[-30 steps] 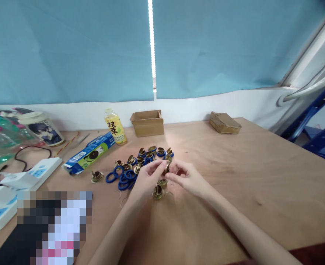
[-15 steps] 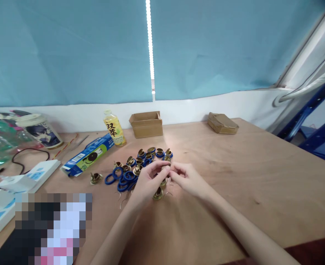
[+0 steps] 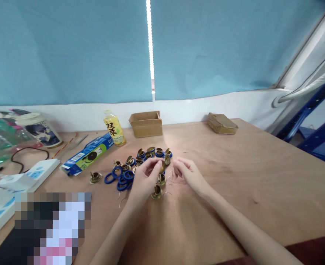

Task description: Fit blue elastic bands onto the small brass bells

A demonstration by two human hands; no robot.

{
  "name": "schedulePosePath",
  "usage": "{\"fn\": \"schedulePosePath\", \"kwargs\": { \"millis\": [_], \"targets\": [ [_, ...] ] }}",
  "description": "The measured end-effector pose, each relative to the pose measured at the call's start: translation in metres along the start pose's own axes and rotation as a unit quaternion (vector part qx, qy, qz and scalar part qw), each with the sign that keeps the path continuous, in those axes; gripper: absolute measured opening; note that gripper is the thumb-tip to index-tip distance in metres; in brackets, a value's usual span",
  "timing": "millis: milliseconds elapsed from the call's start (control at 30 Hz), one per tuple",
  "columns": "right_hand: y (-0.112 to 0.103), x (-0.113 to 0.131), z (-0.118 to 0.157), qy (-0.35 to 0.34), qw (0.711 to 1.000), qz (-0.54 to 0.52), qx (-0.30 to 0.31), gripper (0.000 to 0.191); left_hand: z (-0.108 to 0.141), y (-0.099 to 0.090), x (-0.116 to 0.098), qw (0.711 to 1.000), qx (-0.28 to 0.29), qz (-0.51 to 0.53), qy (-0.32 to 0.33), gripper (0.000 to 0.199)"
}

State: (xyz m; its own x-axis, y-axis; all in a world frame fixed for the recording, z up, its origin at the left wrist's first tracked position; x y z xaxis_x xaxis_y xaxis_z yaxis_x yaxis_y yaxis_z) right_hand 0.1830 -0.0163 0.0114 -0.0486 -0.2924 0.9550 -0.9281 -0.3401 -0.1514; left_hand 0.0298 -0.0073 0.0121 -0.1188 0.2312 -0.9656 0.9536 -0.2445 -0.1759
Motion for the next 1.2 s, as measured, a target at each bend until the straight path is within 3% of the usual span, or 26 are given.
{"fn": "schedulePosePath", "kwargs": {
  "millis": [100, 167, 267, 367, 467, 633, 767, 867, 1000, 1100, 1200],
  "targets": [
    [-0.017, -0.001, 0.0, 0.008, 0.995, 0.059, -0.085, 0.04, 0.0, -0.025, 0.001, 0.976, -0.103, -0.191, 0.011, 0.026],
    [-0.025, -0.002, 0.001, 0.025, 0.976, 0.187, -0.111, 0.035, -0.001, -0.039, 0.001, 0.922, -0.14, -0.359, 0.027, 0.024],
    [-0.025, -0.01, 0.002, 0.037, 0.931, 0.356, -0.072, 0.029, -0.003, -0.055, 0.011, 0.858, -0.143, -0.493, -0.021, 0.025],
    [-0.019, -0.023, 0.003, 0.056, 0.911, 0.409, -0.009, 0.024, -0.005, -0.061, 0.023, 0.833, -0.127, -0.534, -0.074, 0.023],
    [-0.013, -0.032, 0.004, 0.072, 0.906, 0.417, 0.007, 0.016, -0.006, -0.059, 0.029, 0.826, -0.09, -0.547, -0.099, 0.023],
    [-0.006, -0.037, -0.002, 0.068, 0.913, 0.4, -0.031, 0.011, -0.007, -0.056, 0.027, 0.828, -0.061, -0.537, -0.152, 0.029],
    [-0.003, -0.043, -0.016, 0.06, 0.928, 0.367, -0.031, 0.006, -0.006, -0.049, 0.022, 0.833, -0.056, -0.531, -0.145, 0.032],
    [-0.003, -0.048, -0.024, 0.06, 0.93, 0.362, -0.029, 0.004, -0.006, -0.041, 0.018, 0.817, -0.057, -0.557, -0.137, 0.032],
    [-0.002, -0.05, -0.027, 0.041, 0.932, 0.359, -0.029, 0.01, -0.005, -0.031, 0.011, 0.807, -0.102, -0.575, -0.083, 0.031],
    [-0.002, -0.05, -0.028, 0.028, 0.939, 0.34, -0.041, 0.011, -0.005, -0.022, 0.007, 0.828, -0.106, -0.551, -0.009, 0.027],
    [-0.005, -0.047, -0.029, 0.018, 0.954, 0.296, -0.03, 0.012, -0.007, -0.015, 0.005, 0.857, -0.068, -0.509, 0.05, 0.024]
  ]
}}
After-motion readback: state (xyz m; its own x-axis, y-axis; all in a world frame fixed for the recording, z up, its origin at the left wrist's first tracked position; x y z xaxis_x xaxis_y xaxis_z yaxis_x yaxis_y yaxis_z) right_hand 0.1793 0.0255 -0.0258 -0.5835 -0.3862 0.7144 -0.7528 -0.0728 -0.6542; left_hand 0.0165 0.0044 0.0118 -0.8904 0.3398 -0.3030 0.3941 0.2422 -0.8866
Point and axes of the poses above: each hand's wrist, its own z-axis away from the middle knuckle, its own y-axis out of the palm, x = y × z, the point moved 4 cm from there along -z, towards the middle knuckle, and after that the axes turned 12 degrees about x, right-handed, at the moved point
